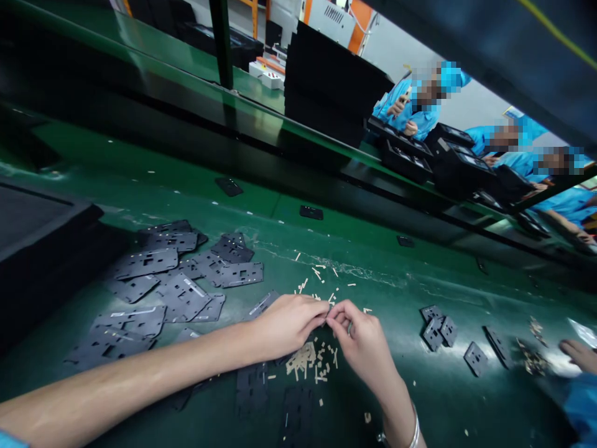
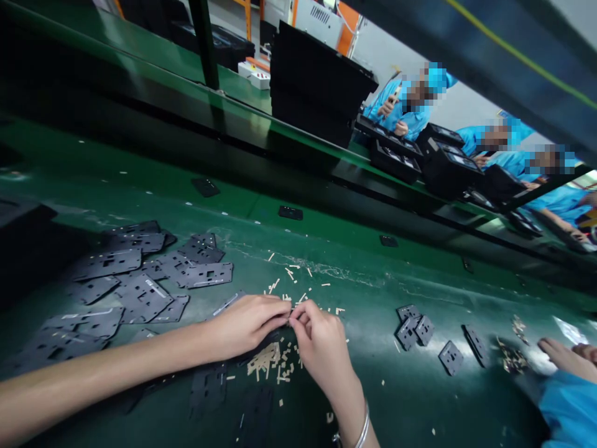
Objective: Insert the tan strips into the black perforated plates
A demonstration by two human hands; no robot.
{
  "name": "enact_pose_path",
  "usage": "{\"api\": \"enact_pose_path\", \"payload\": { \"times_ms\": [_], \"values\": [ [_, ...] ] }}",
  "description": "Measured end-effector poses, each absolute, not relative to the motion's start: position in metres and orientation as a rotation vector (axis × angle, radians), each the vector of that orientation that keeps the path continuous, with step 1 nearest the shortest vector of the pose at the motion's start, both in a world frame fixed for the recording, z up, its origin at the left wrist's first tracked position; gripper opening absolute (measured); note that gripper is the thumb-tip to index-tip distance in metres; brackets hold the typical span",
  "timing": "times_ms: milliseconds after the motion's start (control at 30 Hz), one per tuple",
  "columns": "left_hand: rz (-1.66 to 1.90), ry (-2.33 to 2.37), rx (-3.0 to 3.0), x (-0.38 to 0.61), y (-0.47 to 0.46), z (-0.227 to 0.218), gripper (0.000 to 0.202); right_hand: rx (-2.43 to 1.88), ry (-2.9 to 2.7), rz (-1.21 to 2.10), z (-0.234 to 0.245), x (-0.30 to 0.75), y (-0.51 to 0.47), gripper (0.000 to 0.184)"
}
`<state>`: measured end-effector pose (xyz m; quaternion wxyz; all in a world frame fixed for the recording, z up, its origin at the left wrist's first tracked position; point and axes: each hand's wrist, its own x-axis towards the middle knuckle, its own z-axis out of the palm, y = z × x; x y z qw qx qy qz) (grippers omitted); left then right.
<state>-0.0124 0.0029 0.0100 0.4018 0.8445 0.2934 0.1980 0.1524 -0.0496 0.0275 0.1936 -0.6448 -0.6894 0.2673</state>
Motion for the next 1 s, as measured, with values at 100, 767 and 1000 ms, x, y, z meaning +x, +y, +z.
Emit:
{"api": "enact_pose_path", "payload": {
  "times_ms": [100,767,1000],
  "values": [
    [0.544,0.723,1.868,-0.013,0.004,0.014,0.021,-1.778,-1.732,0.78,0.027,0.149,-0.048,0.008],
    [0.814,0.744,2.161,-0.012,-0.004,0.003,0.021,-1.458,-1.794,0.139,0.023,0.136,-0.058,0.012],
    [0.863,0.716,2.31,-0.015,-0.004,0.005,0.024,-1.399,-1.837,0.066,0.022,0.136,-0.058,0.015]
  ]
}}
